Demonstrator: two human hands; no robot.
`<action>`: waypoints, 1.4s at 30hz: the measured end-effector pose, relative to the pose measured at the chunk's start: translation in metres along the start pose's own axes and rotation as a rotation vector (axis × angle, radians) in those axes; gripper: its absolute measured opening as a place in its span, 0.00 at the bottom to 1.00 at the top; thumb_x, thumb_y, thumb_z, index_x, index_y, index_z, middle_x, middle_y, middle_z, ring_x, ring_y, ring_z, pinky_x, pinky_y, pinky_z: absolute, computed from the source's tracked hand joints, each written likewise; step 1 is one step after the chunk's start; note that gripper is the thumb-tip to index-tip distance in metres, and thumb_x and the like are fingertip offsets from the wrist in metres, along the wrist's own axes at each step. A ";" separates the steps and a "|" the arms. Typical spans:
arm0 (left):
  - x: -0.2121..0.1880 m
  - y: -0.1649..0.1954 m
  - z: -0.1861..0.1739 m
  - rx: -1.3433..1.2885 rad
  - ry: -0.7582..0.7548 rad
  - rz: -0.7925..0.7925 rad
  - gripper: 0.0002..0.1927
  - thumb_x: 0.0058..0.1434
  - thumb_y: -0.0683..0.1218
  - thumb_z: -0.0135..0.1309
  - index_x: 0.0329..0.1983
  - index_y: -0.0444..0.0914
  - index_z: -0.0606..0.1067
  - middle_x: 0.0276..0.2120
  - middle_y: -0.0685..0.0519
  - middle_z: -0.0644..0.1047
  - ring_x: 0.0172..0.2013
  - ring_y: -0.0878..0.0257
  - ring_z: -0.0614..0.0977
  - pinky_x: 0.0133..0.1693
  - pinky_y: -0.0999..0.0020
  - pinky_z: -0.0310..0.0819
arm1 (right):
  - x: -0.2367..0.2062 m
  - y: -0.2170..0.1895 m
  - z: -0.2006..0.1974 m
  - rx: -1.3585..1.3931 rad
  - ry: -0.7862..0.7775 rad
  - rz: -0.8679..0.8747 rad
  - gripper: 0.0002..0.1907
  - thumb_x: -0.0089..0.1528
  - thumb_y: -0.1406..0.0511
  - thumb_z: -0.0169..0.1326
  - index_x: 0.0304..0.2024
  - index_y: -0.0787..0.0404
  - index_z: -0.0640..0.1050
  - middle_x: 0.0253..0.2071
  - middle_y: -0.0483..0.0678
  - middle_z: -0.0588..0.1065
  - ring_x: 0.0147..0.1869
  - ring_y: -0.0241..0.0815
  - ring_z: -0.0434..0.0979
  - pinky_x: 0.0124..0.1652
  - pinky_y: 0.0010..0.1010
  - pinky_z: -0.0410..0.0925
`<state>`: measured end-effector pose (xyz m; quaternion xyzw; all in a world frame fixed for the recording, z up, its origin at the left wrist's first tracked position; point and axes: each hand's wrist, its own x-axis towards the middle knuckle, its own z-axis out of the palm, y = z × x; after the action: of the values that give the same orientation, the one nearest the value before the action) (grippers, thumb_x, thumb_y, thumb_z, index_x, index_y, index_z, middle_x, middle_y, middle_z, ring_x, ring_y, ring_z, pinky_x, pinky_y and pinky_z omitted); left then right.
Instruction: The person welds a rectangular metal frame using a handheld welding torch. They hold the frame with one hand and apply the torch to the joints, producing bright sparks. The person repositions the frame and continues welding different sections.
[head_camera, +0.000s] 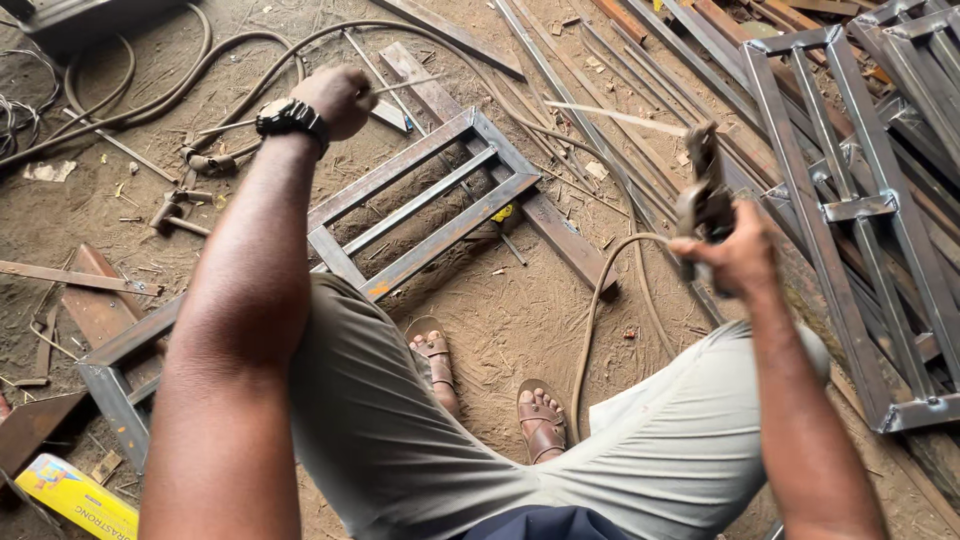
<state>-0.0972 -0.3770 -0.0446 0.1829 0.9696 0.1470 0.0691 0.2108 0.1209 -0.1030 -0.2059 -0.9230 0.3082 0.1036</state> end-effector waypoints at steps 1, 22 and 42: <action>0.001 -0.004 0.003 0.050 -0.008 -0.007 0.14 0.76 0.52 0.46 0.51 0.43 0.80 0.41 0.48 0.82 0.37 0.59 0.81 0.44 0.56 0.79 | -0.002 0.004 0.009 -0.063 0.028 -0.006 0.46 0.42 0.47 0.74 0.53 0.65 0.72 0.41 0.50 0.77 0.42 0.43 0.78 0.41 0.39 0.74; 0.013 -0.018 0.043 0.153 -0.346 -0.022 0.19 0.68 0.39 0.44 0.55 0.49 0.78 0.50 0.51 0.79 0.45 0.58 0.82 0.45 0.58 0.82 | 0.015 -0.023 0.113 -0.302 -0.086 -0.237 0.48 0.47 0.46 0.73 0.59 0.68 0.70 0.39 0.53 0.78 0.37 0.46 0.81 0.33 0.37 0.77; 0.014 -0.028 0.072 0.544 -0.557 0.019 0.12 0.73 0.42 0.44 0.46 0.35 0.80 0.39 0.46 0.82 0.35 0.62 0.82 0.36 0.68 0.81 | 0.019 -0.037 0.144 -0.442 -0.159 -0.278 0.47 0.46 0.47 0.74 0.58 0.65 0.70 0.38 0.54 0.78 0.37 0.49 0.82 0.31 0.39 0.77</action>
<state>-0.1060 -0.3778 -0.1231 0.2365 0.9155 -0.1701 0.2774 0.1364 0.0268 -0.1930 -0.0702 -0.9925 0.0971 0.0245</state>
